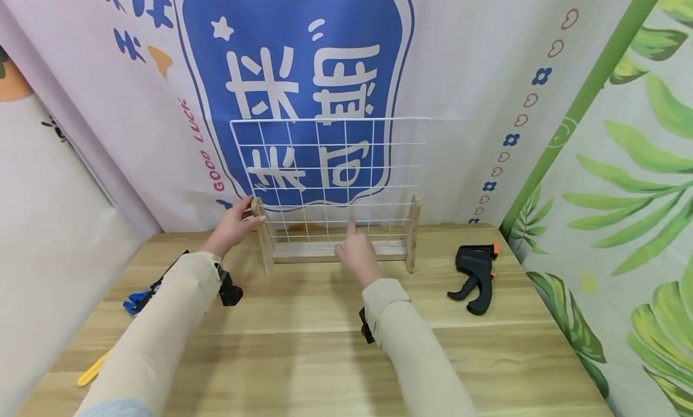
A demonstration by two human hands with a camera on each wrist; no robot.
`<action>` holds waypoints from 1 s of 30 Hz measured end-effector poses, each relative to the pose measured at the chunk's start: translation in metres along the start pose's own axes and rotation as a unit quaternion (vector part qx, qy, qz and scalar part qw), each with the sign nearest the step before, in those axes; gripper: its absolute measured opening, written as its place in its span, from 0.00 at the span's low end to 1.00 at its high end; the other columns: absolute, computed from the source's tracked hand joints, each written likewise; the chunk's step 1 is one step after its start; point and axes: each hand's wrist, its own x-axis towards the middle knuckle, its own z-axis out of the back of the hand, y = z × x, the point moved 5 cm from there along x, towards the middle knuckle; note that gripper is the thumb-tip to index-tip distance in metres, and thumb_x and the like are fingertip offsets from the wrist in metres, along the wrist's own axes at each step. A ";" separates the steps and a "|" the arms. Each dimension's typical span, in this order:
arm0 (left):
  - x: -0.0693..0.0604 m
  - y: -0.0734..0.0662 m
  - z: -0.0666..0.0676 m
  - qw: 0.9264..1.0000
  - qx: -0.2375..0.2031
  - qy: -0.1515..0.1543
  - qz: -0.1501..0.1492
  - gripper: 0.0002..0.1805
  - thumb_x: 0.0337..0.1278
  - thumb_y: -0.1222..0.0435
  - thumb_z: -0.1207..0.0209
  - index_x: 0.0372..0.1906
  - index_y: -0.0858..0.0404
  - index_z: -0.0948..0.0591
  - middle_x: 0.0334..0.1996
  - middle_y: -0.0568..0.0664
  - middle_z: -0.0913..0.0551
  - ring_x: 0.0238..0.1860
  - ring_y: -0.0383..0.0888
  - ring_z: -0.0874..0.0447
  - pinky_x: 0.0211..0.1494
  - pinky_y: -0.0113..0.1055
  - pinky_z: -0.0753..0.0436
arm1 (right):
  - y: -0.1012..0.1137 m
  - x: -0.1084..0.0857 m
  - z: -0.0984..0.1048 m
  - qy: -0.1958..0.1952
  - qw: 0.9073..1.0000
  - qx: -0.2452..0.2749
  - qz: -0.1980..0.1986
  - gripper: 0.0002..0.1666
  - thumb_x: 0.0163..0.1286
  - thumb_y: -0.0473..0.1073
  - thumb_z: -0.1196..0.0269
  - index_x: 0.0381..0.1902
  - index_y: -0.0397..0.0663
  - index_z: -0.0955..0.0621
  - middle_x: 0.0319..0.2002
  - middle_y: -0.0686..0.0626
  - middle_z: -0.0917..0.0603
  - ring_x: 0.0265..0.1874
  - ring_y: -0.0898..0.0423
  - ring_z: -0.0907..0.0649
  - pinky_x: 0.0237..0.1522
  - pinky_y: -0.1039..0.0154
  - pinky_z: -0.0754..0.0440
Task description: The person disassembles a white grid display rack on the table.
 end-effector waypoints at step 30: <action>0.006 0.007 0.005 0.995 0.072 0.036 -0.062 0.36 0.66 0.63 0.49 0.70 0.72 0.51 0.64 0.68 0.37 0.65 0.62 0.39 0.67 0.52 0.39 | 0.000 0.022 -0.008 -0.025 0.994 0.063 -0.088 0.37 0.53 0.46 0.31 0.55 0.38 0.35 0.34 0.34 0.19 0.32 0.44 0.18 0.38 0.52 0.18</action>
